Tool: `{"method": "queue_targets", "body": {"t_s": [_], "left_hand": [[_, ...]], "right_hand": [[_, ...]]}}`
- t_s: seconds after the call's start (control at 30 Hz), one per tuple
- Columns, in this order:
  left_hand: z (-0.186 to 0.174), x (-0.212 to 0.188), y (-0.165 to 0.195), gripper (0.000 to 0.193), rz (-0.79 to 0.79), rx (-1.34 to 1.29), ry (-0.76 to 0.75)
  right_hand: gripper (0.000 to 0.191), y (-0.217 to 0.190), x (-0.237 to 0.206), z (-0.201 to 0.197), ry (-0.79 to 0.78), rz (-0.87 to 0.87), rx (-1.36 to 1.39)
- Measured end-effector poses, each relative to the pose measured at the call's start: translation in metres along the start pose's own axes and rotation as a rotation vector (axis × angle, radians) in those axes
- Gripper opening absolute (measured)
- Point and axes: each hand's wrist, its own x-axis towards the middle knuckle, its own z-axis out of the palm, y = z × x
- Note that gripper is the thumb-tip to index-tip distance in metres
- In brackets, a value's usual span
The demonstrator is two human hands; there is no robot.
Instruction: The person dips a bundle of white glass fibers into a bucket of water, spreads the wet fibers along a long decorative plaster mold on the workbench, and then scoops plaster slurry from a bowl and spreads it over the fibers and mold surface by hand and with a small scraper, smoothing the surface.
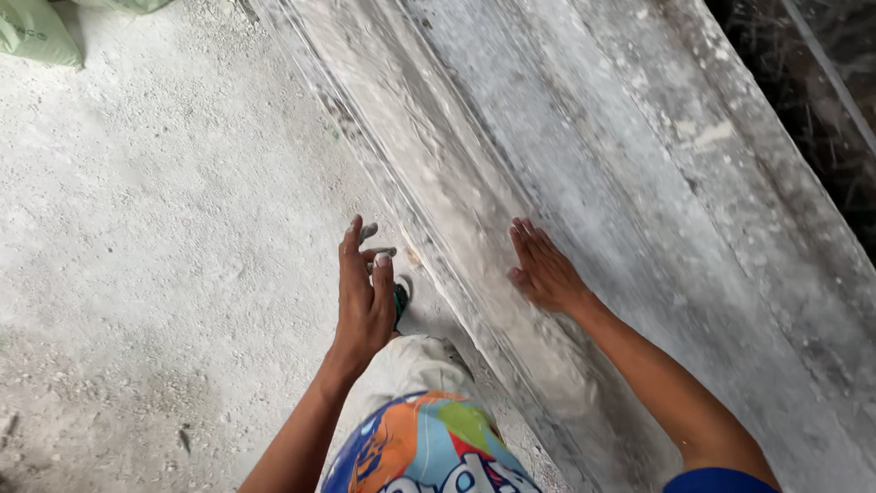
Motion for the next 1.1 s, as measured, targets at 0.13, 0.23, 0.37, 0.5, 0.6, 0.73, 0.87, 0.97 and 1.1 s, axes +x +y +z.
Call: {"method": "queue_targets", "body": {"t_s": [0.13,0.23,0.37,0.5,0.6,0.73,0.87,0.97,1.1], "left_hand": [[0.023,-0.131,0.012,0.059,-0.003,-0.015,-0.019],[0.054,-0.216,0.03,0.058,-0.108,-0.04,-0.035],[0.089,-0.312,0.072,0.058,-0.147,-0.023,-0.115],[0.128,-0.393,0.103,0.059,-0.216,0.031,-0.222],[0.166,-0.466,0.115,0.059,-0.106,0.062,-0.236],[0.23,-0.572,0.121,0.057,-0.071,0.016,-0.215],[0.309,-0.7,0.145,0.055,-0.061,0.049,-0.226],[0.364,-0.782,0.179,0.055,-0.148,-0.098,-0.244],[0.398,-0.845,0.226,0.059,-0.241,-0.094,-0.364]], "right_hand": [[0.075,-0.005,-0.12,0.036,-0.019,0.022,-0.012],[0.071,-0.009,-0.213,0.053,0.007,0.063,-0.004],[0.07,-0.02,-0.331,0.066,0.051,0.051,0.02],[0.067,-0.027,-0.444,0.079,0.033,0.089,0.001],[0.066,-0.032,-0.527,0.094,0.025,0.094,0.03],[0.067,-0.025,-0.629,0.119,0.052,0.035,0.047],[0.066,-0.021,-0.764,0.155,0.034,0.028,0.048],[0.067,-0.019,-0.869,0.169,0.009,0.078,0.039],[0.066,-0.034,-0.968,0.185,-0.035,0.098,0.01]]}}
